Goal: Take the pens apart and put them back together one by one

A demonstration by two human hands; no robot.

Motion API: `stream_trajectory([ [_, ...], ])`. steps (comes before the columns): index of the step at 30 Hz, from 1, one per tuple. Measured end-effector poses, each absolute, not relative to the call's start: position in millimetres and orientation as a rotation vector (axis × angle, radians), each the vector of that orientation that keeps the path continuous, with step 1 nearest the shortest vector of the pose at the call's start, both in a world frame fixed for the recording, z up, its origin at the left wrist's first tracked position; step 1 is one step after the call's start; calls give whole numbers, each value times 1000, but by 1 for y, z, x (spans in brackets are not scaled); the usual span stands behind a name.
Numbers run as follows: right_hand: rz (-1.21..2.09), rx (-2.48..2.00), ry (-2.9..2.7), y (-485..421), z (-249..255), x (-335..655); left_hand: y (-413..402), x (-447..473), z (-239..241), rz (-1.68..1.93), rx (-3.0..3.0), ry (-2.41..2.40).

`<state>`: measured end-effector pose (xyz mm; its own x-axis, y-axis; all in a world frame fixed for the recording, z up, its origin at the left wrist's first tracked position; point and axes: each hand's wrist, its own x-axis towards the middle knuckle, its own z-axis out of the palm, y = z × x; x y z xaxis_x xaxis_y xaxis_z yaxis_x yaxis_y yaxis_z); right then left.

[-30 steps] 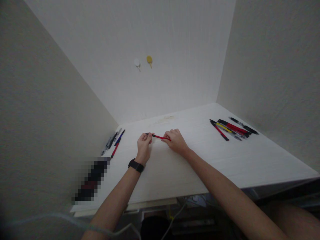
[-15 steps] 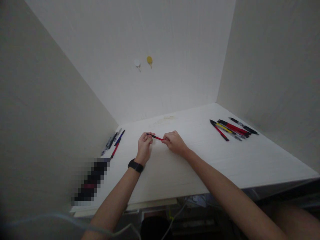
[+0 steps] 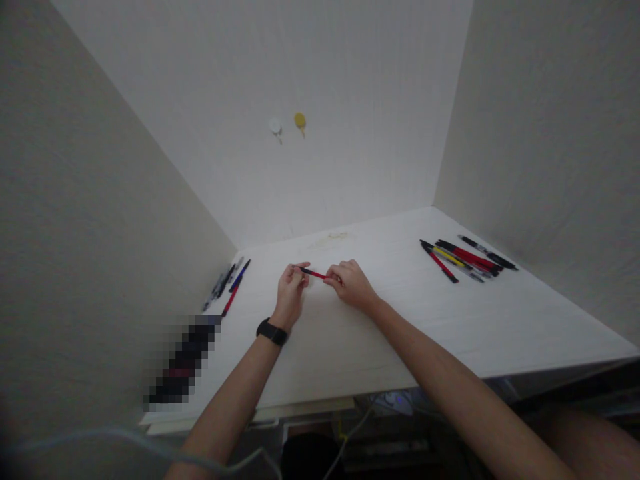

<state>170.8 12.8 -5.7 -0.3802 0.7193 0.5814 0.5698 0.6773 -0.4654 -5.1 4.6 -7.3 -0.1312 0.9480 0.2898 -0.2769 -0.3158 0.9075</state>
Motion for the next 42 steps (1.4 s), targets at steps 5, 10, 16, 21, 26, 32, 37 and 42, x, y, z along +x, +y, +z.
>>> stream_trajectory([
  [5, 243, -964, -2125, 12, -4, 171, 6, -8, -9, 1624, 1139, 891],
  [10, 261, -955, -2177, 12, -4, 170, 6, -9, -9, 1625, 1163, 887],
  [16, 261, -950, -2175, 13, -6, 171, 7, -7, -11, 1620, 1175, 891],
  [21, 212, -984, -2135, 13, -6, 172, 8, -5, -14, 1574, 1177, 901],
  [26, 196, -978, -2135, 11, -4, 170, 8, -4, -13, 1568, 1175, 914],
  [32, 305, -1086, -1998, 23, -13, 175, 9, -10, -10, 1779, 1068, 1045],
  [37, 131, -1235, -2071, 28, -20, 180, 11, -14, -11, 1890, 910, 1168],
  [42, 20, -1386, -2146, 22, -17, 176, 9, -13, -9, 1961, 821, 1219],
])
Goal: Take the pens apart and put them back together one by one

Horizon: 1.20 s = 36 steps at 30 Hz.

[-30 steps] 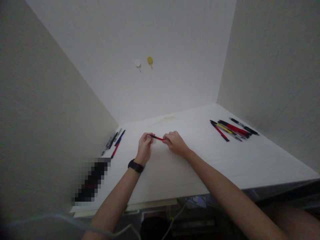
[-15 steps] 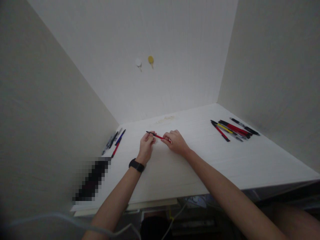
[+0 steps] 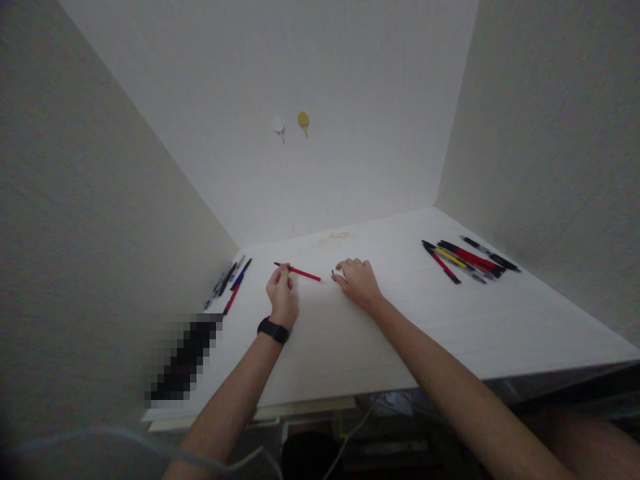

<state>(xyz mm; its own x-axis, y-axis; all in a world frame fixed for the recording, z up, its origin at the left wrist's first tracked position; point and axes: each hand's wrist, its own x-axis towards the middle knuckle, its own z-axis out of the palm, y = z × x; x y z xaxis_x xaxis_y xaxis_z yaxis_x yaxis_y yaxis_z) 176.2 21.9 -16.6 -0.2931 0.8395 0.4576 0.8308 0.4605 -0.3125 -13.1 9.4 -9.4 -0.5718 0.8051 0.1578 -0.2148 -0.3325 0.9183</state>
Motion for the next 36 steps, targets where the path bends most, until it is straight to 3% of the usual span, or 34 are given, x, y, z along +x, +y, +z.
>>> stream_trajectory([
  [28, 174, -1287, -2103, 17, -12, 173, 5, -11, -6, 1964, 851, 1237],
  [36, 484, -1139, -1972, 20, -14, 171, 5, -11, -6, 1979, 856, 1234],
])
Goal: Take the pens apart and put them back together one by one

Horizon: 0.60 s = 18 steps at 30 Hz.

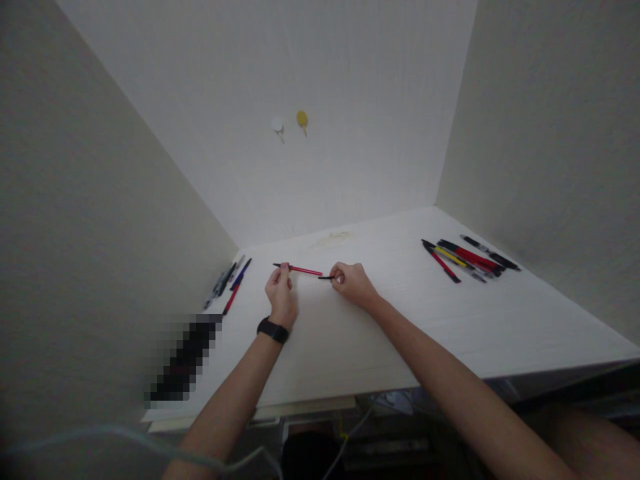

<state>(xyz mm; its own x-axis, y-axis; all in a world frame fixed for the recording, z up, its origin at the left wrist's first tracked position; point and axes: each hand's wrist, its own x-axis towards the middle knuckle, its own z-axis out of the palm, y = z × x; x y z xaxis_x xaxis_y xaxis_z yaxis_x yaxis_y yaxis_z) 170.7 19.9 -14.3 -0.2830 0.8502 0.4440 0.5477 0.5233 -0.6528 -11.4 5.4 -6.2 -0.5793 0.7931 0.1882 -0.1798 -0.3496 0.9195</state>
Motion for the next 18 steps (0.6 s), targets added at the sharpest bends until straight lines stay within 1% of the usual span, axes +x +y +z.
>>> stream_trajectory([
  [2, 598, -1104, -1914, 19, -14, 170, 5, -11, -6, 1987, 856, 1230],
  [5, 666, -1068, -1879, 18, -12, 170, 5, -11, -6, 2001, 859, 1222],
  [18, 613, -1039, -1862, 15, -5, 169, 7, -13, -9, 2000, 859, 1261],
])
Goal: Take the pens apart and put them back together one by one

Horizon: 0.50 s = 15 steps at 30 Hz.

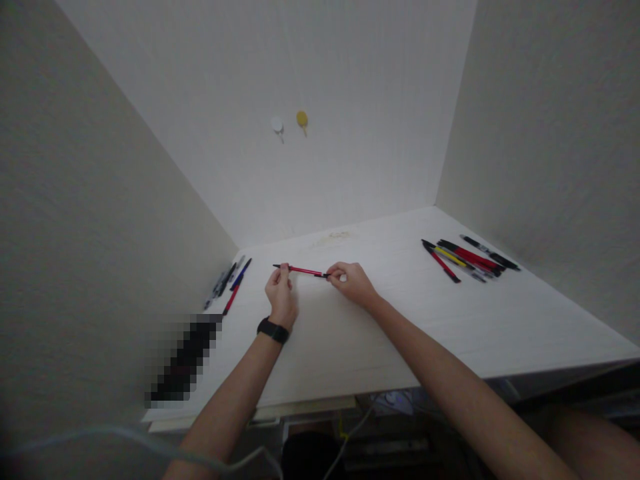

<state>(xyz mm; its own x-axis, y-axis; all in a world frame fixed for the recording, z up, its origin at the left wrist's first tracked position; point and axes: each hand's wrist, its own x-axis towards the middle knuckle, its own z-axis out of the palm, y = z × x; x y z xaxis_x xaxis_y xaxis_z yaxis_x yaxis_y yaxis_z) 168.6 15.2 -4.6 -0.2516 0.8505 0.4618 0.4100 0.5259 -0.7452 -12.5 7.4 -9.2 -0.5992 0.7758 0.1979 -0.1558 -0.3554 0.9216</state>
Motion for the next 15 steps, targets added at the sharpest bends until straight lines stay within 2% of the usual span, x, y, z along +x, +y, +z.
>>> stream_trajectory([
  [15, 657, -1022, -1886, 13, -5, 170, 7, -13, -8, 1955, 856, 1276],
])
